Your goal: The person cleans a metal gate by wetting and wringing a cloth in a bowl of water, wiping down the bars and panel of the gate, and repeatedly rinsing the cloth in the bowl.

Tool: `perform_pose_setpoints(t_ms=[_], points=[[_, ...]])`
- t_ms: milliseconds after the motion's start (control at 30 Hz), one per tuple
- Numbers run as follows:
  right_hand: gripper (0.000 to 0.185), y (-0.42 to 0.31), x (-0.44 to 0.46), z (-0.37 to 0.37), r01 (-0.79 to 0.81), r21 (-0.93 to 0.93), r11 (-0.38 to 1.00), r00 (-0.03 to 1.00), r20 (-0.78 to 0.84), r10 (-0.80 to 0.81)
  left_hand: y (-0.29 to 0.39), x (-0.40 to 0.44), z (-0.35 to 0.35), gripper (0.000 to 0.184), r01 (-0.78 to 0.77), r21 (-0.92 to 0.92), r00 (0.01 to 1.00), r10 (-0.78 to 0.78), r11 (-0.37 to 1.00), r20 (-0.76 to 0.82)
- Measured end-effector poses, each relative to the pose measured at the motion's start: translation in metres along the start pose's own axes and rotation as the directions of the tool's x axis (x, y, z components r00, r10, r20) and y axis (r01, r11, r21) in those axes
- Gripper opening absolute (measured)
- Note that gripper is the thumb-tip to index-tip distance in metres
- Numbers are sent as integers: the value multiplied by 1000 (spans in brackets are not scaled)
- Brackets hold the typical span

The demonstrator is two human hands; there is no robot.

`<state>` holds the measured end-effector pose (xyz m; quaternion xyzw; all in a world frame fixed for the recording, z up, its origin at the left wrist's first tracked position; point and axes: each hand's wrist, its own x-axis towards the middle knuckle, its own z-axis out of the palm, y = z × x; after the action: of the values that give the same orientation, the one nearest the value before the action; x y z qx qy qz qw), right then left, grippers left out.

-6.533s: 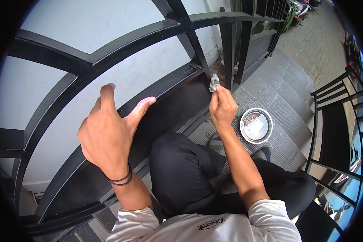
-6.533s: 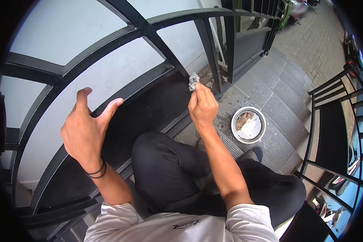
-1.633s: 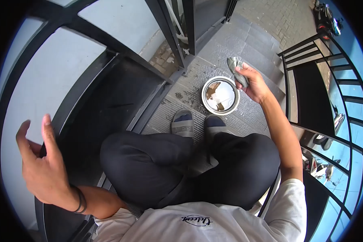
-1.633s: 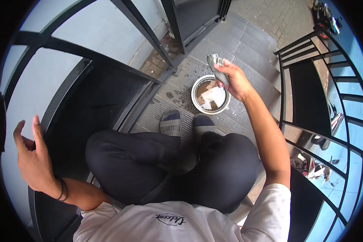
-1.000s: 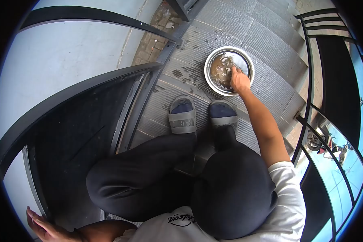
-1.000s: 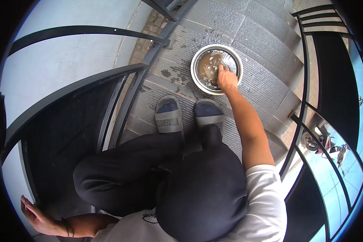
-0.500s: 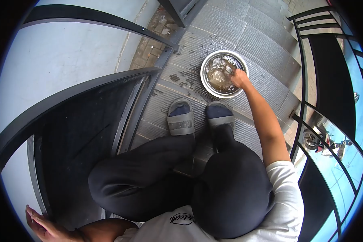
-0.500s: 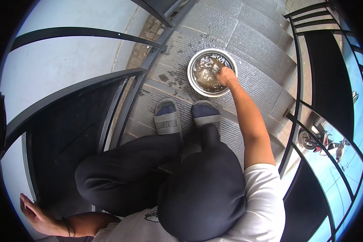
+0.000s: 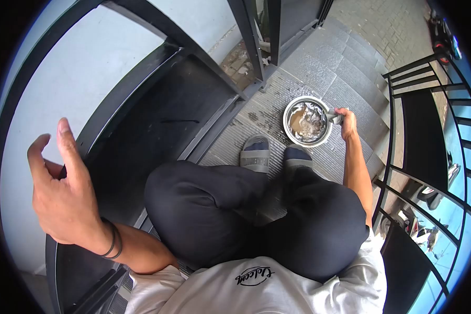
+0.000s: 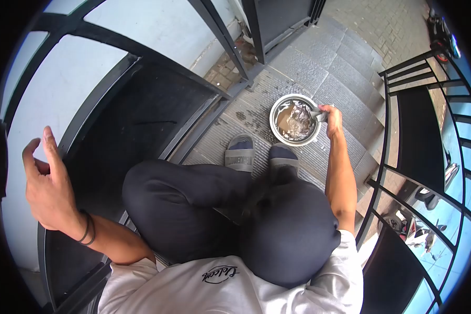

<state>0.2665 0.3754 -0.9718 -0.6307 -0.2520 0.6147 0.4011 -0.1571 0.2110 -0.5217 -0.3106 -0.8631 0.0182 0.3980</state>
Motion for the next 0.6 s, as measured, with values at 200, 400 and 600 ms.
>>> perform_pose_setpoints(t_ms=[200, 400, 600], points=[[28, 14, -5, 22, -172, 294, 940, 943, 324, 70, 1, -1, 0, 53, -63, -30, 995, 60, 998, -85], [41, 60, -12, 59, -360, 53, 931, 921, 175, 347, 4, -1, 3, 44, -43, -47, 993, 37, 998, -114], [64, 118, 23, 60, -216, -465, 859, 975, -153, 162, 1, -2, 4, 43, 41, -99, 999, -44, 994, -31]])
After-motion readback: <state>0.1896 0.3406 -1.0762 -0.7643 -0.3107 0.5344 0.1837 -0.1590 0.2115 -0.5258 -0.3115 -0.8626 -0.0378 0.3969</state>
